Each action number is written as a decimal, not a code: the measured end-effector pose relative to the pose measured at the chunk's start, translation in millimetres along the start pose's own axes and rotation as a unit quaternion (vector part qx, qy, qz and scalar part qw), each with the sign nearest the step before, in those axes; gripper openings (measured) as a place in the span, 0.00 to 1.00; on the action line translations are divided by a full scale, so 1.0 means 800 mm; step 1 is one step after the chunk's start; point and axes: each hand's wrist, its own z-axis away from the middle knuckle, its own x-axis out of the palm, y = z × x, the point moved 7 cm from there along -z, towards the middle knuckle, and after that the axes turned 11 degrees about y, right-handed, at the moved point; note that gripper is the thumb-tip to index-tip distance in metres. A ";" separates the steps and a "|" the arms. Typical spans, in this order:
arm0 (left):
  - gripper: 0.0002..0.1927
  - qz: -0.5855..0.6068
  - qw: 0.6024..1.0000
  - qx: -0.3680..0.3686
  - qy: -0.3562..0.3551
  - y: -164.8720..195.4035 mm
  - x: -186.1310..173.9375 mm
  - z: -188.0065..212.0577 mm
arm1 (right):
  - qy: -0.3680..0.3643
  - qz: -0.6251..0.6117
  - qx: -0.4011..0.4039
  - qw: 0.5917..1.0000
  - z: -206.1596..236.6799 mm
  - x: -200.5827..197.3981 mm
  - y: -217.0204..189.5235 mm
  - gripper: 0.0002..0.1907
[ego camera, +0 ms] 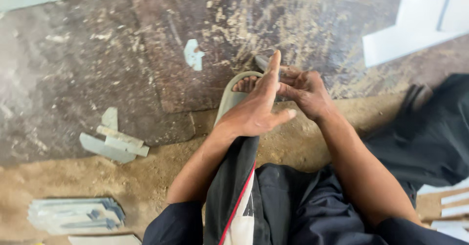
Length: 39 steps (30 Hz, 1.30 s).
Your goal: The person sits on the floor of a workshop and cuts thin metal sheets into small rectangular pieces using hand shears. They pick up sheet offcuts, trim them to size, and stack the finished pieces in a pile beside them.
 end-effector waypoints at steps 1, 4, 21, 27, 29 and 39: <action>0.62 0.009 1.000 -0.003 0.011 -0.001 -0.005 0.008 | -0.007 0.013 0.019 1.000 -0.002 0.006 0.001 0.29; 0.61 0.131 0.989 -0.042 0.056 -0.012 -0.032 0.032 | -0.011 0.125 0.016 0.992 -0.007 0.028 0.004 0.26; 0.06 0.276 0.911 -0.080 0.295 -0.114 -0.112 0.050 | -0.060 -0.084 0.127 0.986 -0.035 0.018 0.066 0.25; 0.04 0.124 0.819 -0.080 0.554 -0.159 -0.238 0.137 | 0.064 -0.095 0.042 0.993 -0.020 -0.058 0.066 0.13; 0.03 0.053 0.788 -0.089 0.607 -0.165 -0.286 0.175 | 0.090 -0.093 0.032 0.991 -0.006 -0.084 0.071 0.12; 0.14 -0.333 0.721 -0.116 0.597 -0.183 -0.372 0.210 | 0.176 0.166 -0.047 0.969 -0.014 -0.110 0.092 0.12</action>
